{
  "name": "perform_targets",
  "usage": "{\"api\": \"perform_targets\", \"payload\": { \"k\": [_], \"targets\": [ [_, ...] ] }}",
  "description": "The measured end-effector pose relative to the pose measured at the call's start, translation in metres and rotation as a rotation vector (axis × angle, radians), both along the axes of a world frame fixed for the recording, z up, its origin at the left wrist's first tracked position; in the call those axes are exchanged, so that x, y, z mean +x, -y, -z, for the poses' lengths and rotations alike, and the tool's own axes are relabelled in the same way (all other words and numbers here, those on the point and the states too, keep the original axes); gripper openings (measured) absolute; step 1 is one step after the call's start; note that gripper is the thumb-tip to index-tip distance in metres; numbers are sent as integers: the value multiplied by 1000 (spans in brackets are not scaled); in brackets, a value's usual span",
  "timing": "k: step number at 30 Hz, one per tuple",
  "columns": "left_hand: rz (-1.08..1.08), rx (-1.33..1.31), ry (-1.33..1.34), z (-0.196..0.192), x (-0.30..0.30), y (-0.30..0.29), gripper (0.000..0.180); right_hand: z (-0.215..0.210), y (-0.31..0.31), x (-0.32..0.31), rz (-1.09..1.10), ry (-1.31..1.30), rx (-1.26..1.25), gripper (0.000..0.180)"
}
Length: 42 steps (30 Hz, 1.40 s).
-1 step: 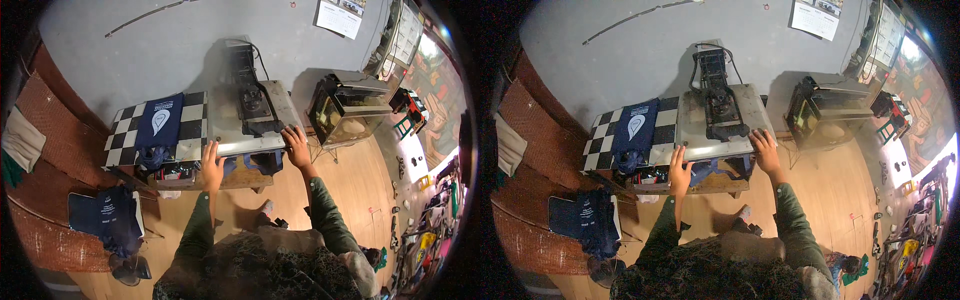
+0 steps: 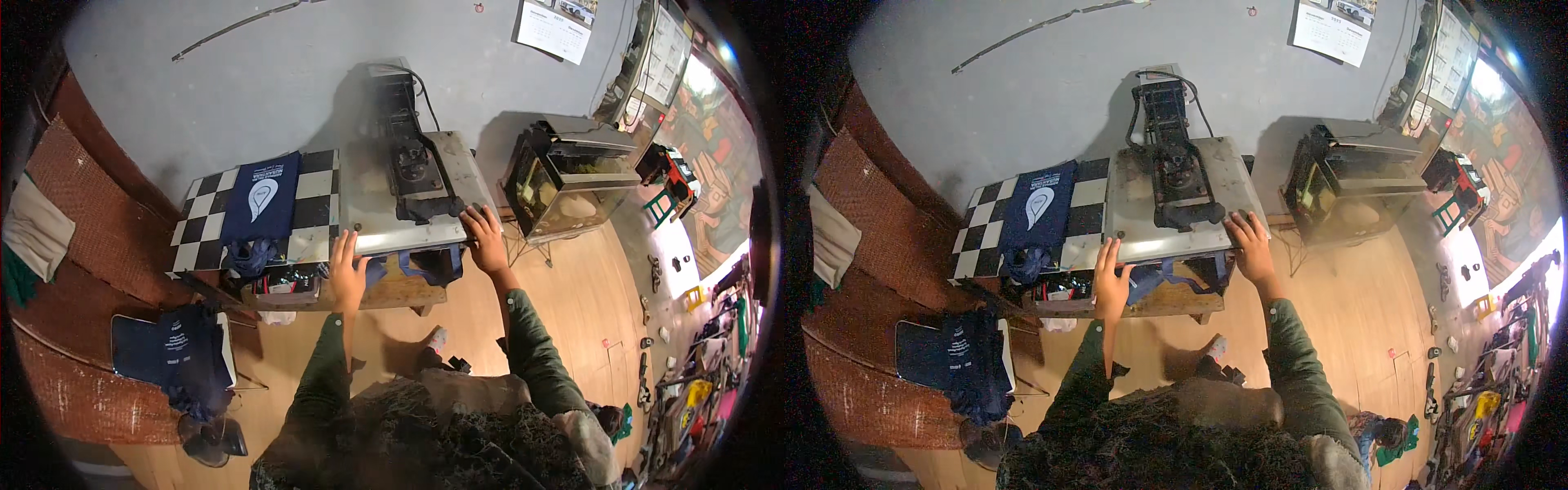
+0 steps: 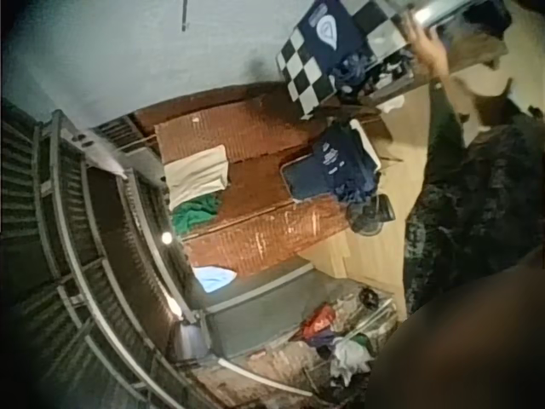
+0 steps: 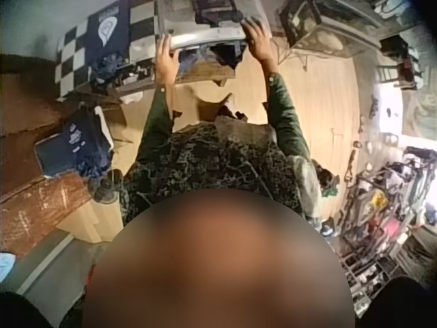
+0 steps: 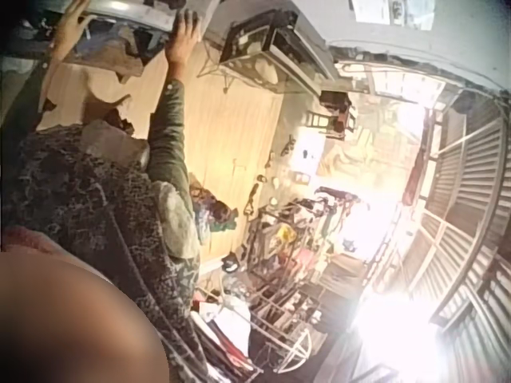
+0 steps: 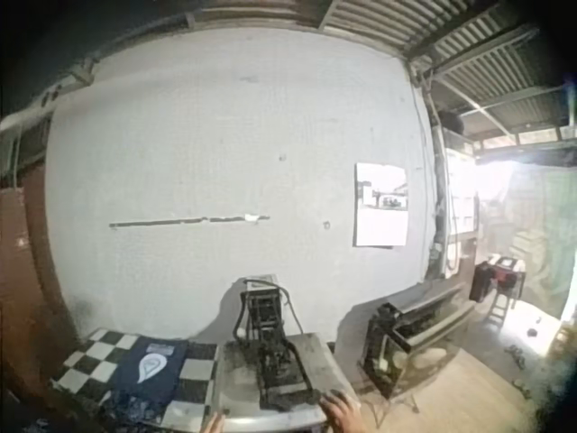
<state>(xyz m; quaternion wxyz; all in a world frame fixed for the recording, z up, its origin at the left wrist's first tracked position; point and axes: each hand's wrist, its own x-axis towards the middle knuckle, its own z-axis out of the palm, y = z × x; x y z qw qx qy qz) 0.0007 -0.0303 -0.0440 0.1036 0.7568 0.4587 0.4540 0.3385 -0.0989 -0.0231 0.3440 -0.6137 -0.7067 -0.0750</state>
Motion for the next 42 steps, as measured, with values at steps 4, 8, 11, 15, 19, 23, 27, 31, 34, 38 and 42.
{"api": "perform_targets", "payload": {
  "k": [4,8,11,15,19,23,27,31,34,38,42],
  "targets": [
    [-53,127,-87,-7,0,4,64,-2,0,-2,-4,-70,18,69],
    [-9,73,-17,-4,-3,-2,62,0,-1,-1,-2,-56,25,71],
    [2,74,-36,-4,-5,-5,61,0,0,-5,16,-59,9,71],
    [8,93,-55,-6,-7,-6,60,-6,6,-9,39,-36,-32,72],
    [-5,106,-86,-8,-14,-12,60,-1,4,-16,53,2,-12,71],
    [-36,97,-152,-12,-11,-7,61,2,5,-14,62,25,-11,70],
    [-143,-5,-185,-24,2,9,60,3,6,-12,63,3,-42,70],
    [-365,-14,-300,-38,25,36,49,-5,7,-21,72,-19,-17,66],
    [-250,-16,44,-13,41,49,35,0,5,-23,95,-58,22,66],
    [-55,-120,84,64,60,44,33,0,1,-24,105,-49,21,64],
    [112,-809,688,79,73,21,41,4,1,-19,102,-21,24,63]
  ]
}}
